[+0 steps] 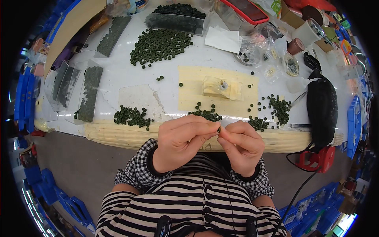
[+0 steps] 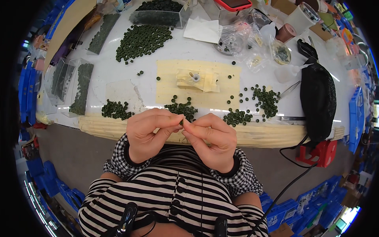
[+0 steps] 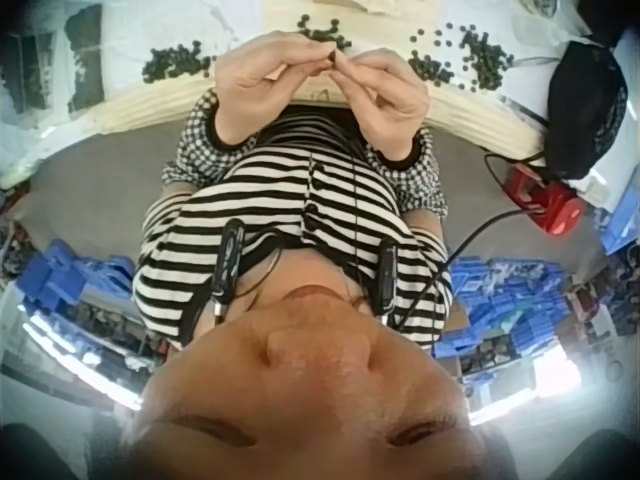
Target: Assembling small green plastic components onto a white base on a production workbench.
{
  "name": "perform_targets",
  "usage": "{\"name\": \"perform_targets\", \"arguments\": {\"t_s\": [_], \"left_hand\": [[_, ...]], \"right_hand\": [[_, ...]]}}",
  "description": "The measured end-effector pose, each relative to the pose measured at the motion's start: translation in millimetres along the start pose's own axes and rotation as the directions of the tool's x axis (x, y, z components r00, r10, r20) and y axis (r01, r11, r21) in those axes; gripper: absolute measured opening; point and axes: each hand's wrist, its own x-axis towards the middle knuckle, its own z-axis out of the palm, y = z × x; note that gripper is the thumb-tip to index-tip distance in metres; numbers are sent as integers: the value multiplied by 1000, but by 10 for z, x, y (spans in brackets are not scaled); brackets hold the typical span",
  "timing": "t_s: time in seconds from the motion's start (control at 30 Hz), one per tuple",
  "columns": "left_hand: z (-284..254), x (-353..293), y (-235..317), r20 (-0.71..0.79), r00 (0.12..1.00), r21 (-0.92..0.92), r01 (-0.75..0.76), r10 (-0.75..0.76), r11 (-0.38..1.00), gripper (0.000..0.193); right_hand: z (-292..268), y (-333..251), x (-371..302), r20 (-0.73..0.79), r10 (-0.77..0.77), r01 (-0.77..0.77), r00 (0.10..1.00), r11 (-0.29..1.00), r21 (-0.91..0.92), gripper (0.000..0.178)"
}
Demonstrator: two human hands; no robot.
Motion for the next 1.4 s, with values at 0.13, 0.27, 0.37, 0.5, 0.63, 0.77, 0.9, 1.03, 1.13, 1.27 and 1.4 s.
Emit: {"name": "perform_targets", "arguments": {"t_s": [0.13,0.27,0.37,0.5,0.63,0.77,0.9,1.03,1.13,1.27,1.4], "left_hand": [[-46,26,-44,53,997,-64,64,-61,996,21],[-57,15,-59,90,976,-270,216,-199,938,20],[-39,15,-53,61,971,-321,240,-232,916,18],[-47,-10,-84,48,969,-312,246,-243,918,17],[-45,-20,-99,46,973,-321,230,-227,919,17],[-43,-14,-89,39,973,-319,229,-229,920,17],[-74,1,-87,50,984,-234,178,-172,956,19],[-71,7,-76,49,985,-221,175,-168,959,19],[-58,4,-81,59,980,-250,198,-189,948,20],[-69,-1,-79,62,982,-245,187,-177,951,20],[-69,9,-74,39,989,-147,145,-141,978,18]], "right_hand": [[17,19,-11,-7,-3,2,1000,998,-64,30],[26,-10,-8,-22,49,-50,999,996,-68,28],[27,4,23,-28,10,-12,1000,997,-76,30],[26,22,22,-22,-16,14,1000,996,-84,32],[41,21,21,-30,-23,21,999,997,-75,32],[43,27,27,-21,-39,37,999,996,-85,32],[32,50,25,8,-64,64,998,994,-90,33],[16,43,41,30,-68,71,997,993,-94,32],[0,28,31,33,-61,64,998,992,-108,31],[10,65,28,36,-87,91,996,990,-112,33],[26,40,13,19,-17,20,1000,992,-127,34]]}}
